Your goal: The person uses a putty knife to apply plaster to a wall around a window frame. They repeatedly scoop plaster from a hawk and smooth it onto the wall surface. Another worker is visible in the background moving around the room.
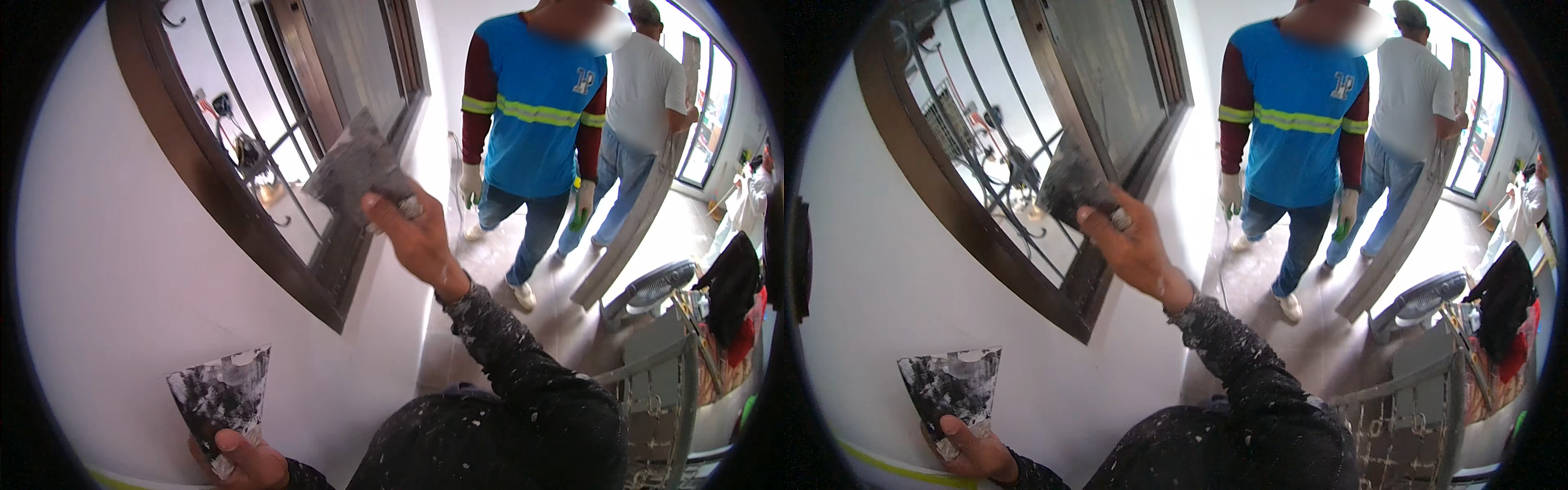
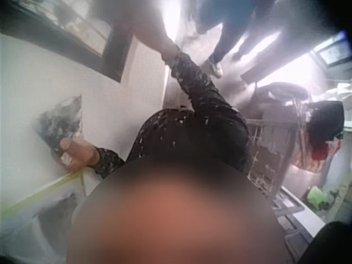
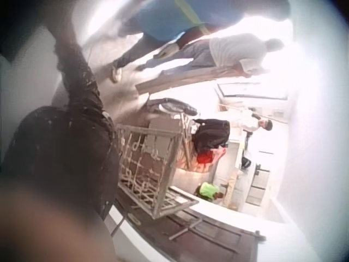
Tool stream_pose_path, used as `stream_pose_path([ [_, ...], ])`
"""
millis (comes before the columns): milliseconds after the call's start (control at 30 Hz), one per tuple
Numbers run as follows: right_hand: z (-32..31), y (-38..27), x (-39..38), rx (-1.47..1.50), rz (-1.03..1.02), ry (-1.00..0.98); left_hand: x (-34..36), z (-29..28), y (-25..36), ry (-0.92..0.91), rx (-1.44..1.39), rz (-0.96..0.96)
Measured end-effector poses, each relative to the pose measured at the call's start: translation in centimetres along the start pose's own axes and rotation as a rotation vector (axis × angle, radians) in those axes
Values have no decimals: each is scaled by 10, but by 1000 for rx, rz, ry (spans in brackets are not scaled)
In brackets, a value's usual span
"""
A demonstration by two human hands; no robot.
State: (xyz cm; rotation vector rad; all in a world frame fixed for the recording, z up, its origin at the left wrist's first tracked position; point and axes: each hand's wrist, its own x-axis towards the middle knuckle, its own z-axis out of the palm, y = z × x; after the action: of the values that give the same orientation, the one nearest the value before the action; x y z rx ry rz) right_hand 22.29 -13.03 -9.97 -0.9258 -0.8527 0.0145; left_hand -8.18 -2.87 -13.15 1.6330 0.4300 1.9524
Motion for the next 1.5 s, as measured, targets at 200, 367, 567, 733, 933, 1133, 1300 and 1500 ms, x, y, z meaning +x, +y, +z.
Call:
stream_pose_path([
  [200,-41,12,5,-37,-65,80,-6,-45,-49,103,373,277],
  [367,-54,15,27,-57,-134,147,-37,-37,-50,-65,424,44],
  [567,-72,34,70,-101,-210,234,-58,88,-4,-804,23,-313],
  [733,-122,79,132,-124,-277,317,-34,176,-24,-1167,-114,-323],
  [933,-220,123,230,-139,-325,442,-12,253,-27,-1071,37,-573],
  [1133,-296,125,295,-189,-145,672,18,336,-25,-900,187,-448],
  [1300,-343,96,321,-208,-183,723,35,402,-17,-804,167,-732],
  [1500,-410,56,348,-226,-270,739,48,496,-38,-1036,-105,-590],
])
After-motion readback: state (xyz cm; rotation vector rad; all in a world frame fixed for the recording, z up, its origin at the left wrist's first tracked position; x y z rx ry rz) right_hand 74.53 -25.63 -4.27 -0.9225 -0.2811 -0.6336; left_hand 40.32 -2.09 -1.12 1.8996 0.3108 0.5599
